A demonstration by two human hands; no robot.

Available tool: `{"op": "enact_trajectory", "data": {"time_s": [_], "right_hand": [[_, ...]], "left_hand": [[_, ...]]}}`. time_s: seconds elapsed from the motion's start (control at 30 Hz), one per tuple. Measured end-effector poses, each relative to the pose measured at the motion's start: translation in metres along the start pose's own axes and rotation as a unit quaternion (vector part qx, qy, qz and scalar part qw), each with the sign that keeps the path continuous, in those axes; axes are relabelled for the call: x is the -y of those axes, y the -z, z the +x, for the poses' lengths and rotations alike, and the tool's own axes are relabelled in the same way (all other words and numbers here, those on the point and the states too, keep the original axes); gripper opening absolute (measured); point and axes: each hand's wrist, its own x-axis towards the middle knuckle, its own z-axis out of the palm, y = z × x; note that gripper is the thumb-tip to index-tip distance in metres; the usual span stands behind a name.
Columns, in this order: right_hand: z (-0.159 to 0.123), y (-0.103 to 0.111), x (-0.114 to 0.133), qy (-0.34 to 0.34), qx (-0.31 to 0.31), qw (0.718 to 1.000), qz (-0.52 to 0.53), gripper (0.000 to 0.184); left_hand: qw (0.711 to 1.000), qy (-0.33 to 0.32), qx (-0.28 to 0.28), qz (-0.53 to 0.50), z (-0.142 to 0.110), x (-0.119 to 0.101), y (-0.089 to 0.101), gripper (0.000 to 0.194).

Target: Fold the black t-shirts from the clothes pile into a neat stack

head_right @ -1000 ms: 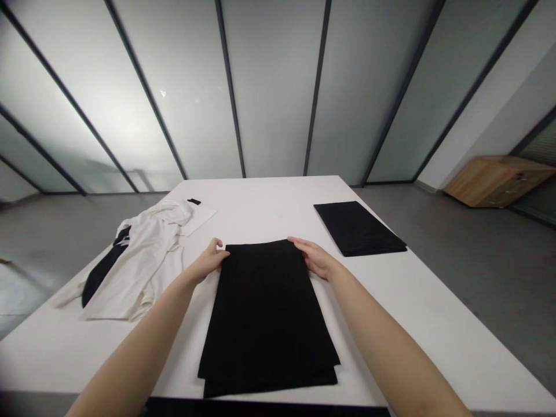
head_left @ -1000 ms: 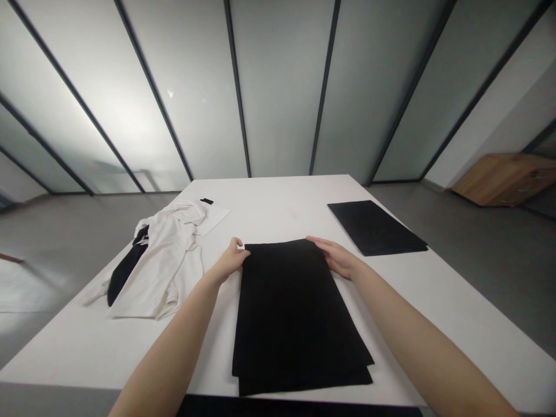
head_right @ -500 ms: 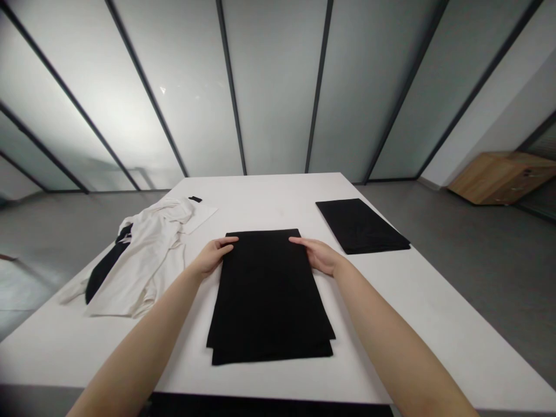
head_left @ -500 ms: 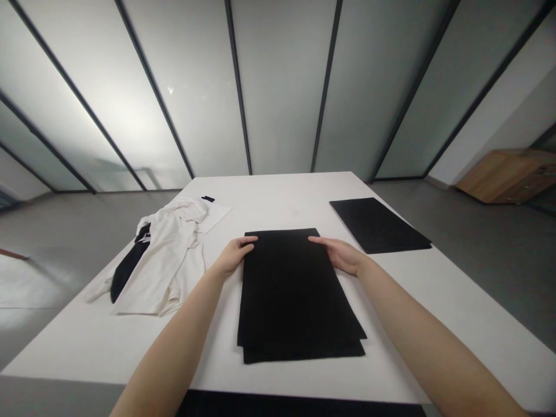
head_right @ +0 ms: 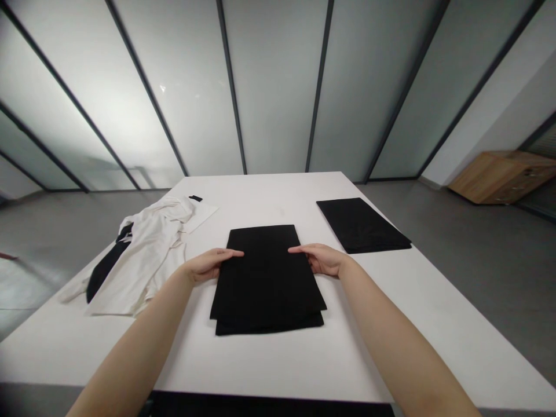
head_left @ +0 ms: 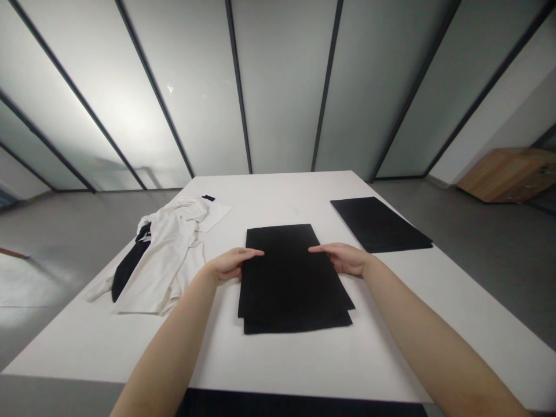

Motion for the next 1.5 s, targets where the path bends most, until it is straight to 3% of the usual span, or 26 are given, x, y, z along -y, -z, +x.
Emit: {"op": "enact_trajectory", "data": {"time_s": [0.1, 0.17, 0.3, 0.37, 0.43, 0.57, 0.67, 0.77, 0.83, 0.9, 0.97, 1.0, 1.03, 1.1, 1.13, 1.17, 1.2, 1.23, 1.27, 1.33, 1.5], "right_hand": [[0.014, -0.013, 0.0, 0.117, -0.08, 0.989, 0.053, 0.034], [0.013, -0.01, 0.0, 0.135, -0.084, 0.985, 0.06, 0.041], [-0.004, 0.007, -0.001, 0.019, 0.023, 0.999, -0.021, 0.044], [-0.007, 0.011, -0.001, -0.003, 0.042, 0.998, -0.047, 0.042], [-0.002, 0.008, 0.0, 0.029, -0.006, 0.999, -0.018, 0.04], [0.014, 0.001, 0.005, 0.106, -0.156, 0.977, 0.097, 0.032], [0.011, 0.006, 0.008, 0.045, -0.122, 0.988, 0.079, 0.041], [-0.001, 0.015, 0.006, 0.02, -0.065, 0.997, 0.036, 0.058], [-0.007, 0.02, 0.005, 0.025, -0.05, 0.998, 0.025, 0.07], [-0.009, 0.026, 0.004, 0.016, -0.062, 0.998, 0.017, 0.075], [-0.007, 0.033, 0.005, 0.01, -0.107, 0.994, 0.017, 0.073], [-0.006, 0.036, 0.005, 0.014, -0.132, 0.991, 0.019, 0.069], [-0.005, 0.039, 0.006, 0.023, -0.151, 0.988, 0.022, 0.065], [-0.003, 0.042, 0.006, 0.039, -0.165, 0.985, 0.022, 0.06], [-0.003, 0.042, 0.006, 0.042, -0.162, 0.986, 0.02, 0.058], [-0.003, 0.041, 0.006, 0.044, -0.157, 0.986, 0.016, 0.057], [-0.005, 0.039, 0.006, 0.046, -0.151, 0.987, 0.01, 0.055], [-0.006, 0.036, 0.006, 0.051, -0.142, 0.989, 0.004, 0.054], [-0.008, 0.033, 0.007, 0.058, -0.132, 0.99, -0.002, 0.053], [-0.013, 0.027, 0.007, 0.071, -0.104, 0.992, -0.014, 0.053], [-0.026, 0.028, 0.008, 0.036, -0.016, 0.998, -0.041, 0.05]], "left_hand": [[0.992, -0.039, -0.086, -0.088, 0.017, 0.001, -0.012, 0.046], [0.988, -0.04, -0.101, -0.108, 0.019, 0.0, -0.011, 0.045], [0.997, 0.063, 0.036, -0.03, 0.006, 0.001, 0.002, 0.047], [0.994, 0.083, 0.066, 0.01, 0.003, 0.003, 0.005, 0.052], [0.998, 0.056, 0.036, 0.005, 0.007, 0.005, 0.001, 0.054], [0.995, -0.013, -0.086, -0.04, 0.024, 0.012, -0.016, 0.058], [0.994, -0.017, -0.106, 0.003, 0.026, 0.013, -0.022, 0.056], [0.996, 0.029, -0.029, 0.08, 0.012, 0.005, -0.021, 0.057], [0.983, 0.094, 0.098, 0.123, -0.002, -0.004, -0.021, 0.058], [0.941, 0.158, 0.259, 0.149, -0.013, -0.013, -0.022, 0.056], [0.907, 0.166, 0.353, 0.157, -0.017, -0.018, -0.023, 0.051], [0.918, 0.133, 0.34, 0.152, -0.015, -0.019, -0.024, 0.049], [0.946, 0.076, 0.281, 0.144, -0.011, -0.018, -0.024, 0.049], [0.986, -0.076, 0.051, 0.136, 0.001, -0.013, -0.022, 0.048], [0.975, -0.142, -0.081, 0.153, 0.008, -0.009, -0.019, 0.046], [0.943, -0.186, -0.197, 0.193, 0.015, -0.005, -0.015, 0.041], [0.903, -0.206, -0.278, 0.253, 0.021, -0.001, -0.01, 0.036], [0.87, -0.206, -0.319, 0.314, 0.026, 0.004, -0.004, 0.035], [0.845, -0.194, -0.338, 0.365, 0.029, 0.008, 0.002, 0.037], [0.822, -0.161, -0.329, 0.437, 0.033, 0.014, 0.014, 0.042], [0.817, -0.151, -0.255, 0.495, 0.036, 0.015, 0.027, 0.041]]}}
